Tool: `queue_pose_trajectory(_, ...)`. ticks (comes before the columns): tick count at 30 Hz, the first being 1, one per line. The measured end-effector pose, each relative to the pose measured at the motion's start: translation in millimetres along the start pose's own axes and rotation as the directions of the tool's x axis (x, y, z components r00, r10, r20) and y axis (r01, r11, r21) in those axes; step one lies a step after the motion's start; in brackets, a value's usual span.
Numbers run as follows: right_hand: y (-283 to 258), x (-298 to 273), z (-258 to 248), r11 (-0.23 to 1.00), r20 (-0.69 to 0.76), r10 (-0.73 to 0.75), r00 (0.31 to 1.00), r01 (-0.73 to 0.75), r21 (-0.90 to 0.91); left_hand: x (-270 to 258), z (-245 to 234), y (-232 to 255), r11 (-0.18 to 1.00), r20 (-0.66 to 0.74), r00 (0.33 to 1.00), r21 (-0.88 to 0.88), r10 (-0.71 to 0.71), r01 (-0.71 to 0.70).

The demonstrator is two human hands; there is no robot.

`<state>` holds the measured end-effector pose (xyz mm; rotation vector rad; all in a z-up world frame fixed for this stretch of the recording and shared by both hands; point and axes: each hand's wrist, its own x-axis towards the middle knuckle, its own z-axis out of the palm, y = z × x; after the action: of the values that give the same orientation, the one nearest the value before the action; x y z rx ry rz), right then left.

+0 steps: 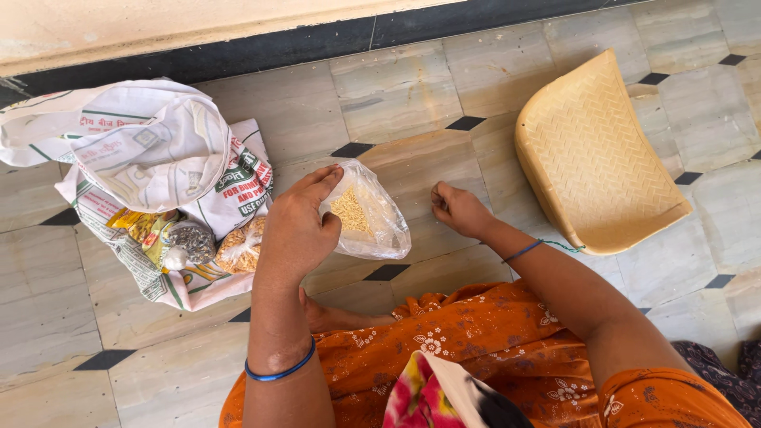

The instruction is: The person sits on the floor and sifts grains in a woven tray, picking out debris by hand. They then pour the grains into a plastic bag and tie it closed.

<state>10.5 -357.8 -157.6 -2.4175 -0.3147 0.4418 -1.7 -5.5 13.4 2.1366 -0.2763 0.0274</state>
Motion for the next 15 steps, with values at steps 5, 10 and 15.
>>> queue_pose_trajectory(5,-18.8,23.7,13.0,0.994,-0.109,0.097,0.989,-0.090,0.065,2.2,0.2,0.3,1.000,0.013,1.000,-0.003,-0.016,0.016)
queue_pose_trajectory(10,-17.6,27.9,28.2,0.970,-0.136,-0.023,0.990,-0.011,-0.244,3.2,3.5,-2.1,1.000,-0.003,1.000,0.003,0.021,-0.021)
queue_pose_trajectory(15,-6.1,26.3,42.1,0.785,-0.036,-0.398,0.917,0.320,-0.531,3.7,2.1,4.0,1.000,0.014,1.000,-0.010,-0.004,0.004)
